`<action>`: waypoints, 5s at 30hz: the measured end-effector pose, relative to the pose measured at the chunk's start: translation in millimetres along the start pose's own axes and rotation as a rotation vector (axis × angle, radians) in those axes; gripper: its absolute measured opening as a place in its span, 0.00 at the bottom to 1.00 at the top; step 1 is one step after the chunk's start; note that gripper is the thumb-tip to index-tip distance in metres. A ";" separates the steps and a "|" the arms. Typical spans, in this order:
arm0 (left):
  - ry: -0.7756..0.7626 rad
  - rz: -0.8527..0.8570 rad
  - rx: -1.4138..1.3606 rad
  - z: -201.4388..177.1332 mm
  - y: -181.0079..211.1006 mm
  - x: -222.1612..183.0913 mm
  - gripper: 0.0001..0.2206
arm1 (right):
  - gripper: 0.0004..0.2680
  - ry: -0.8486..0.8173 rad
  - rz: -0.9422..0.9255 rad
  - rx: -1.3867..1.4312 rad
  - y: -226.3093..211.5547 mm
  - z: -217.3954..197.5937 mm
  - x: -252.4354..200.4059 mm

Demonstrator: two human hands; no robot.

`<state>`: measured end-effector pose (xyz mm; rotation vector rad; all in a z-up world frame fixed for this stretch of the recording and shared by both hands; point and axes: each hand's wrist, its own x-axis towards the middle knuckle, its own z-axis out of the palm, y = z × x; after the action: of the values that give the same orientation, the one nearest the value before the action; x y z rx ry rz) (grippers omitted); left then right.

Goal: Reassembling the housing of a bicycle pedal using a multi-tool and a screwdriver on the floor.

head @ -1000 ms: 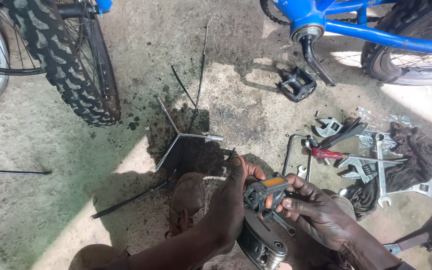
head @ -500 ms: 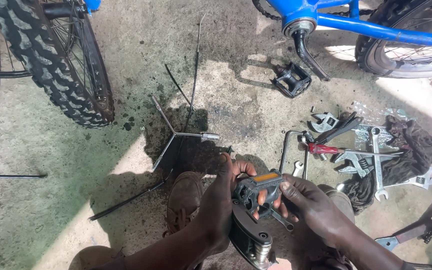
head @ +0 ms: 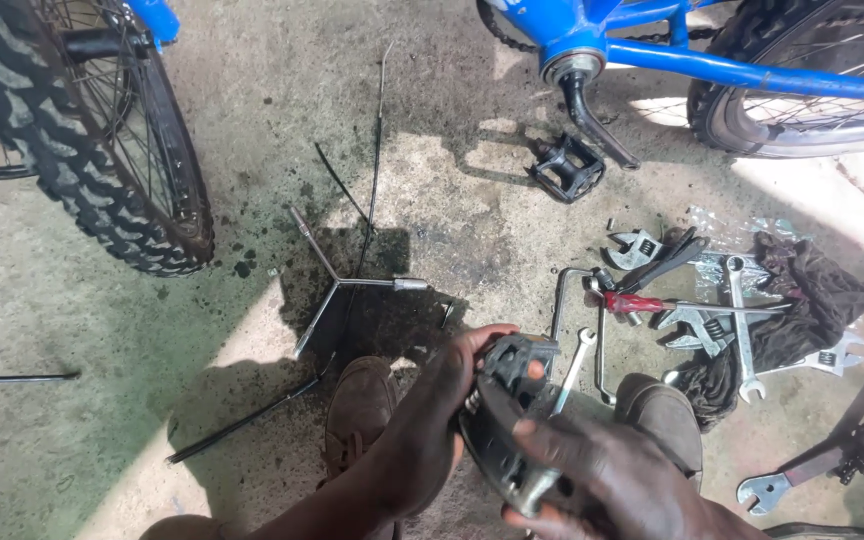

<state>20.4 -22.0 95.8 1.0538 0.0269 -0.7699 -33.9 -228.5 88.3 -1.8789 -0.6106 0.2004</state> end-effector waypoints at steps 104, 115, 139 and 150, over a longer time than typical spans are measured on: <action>-0.106 0.072 0.255 -5.8 -17.7 -7.9 0.15 | 0.10 0.186 0.117 -0.133 -20.3 -31.1 54.3; 0.139 0.343 0.139 -2.0 4.1 5.3 0.14 | 0.18 0.420 0.786 0.543 11.8 -20.8 36.9; 0.056 0.437 -0.022 33.7 29.0 11.2 0.15 | 0.10 0.093 0.603 0.637 36.8 -0.4 -0.2; 0.060 0.480 0.009 27.1 24.3 13.9 0.20 | 0.07 0.054 0.586 0.844 24.8 0.3 13.7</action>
<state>35.9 -44.8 123.4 1.0376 -0.1732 -0.3033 -14.5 -228.2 67.7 -1.1758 0.1001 0.6704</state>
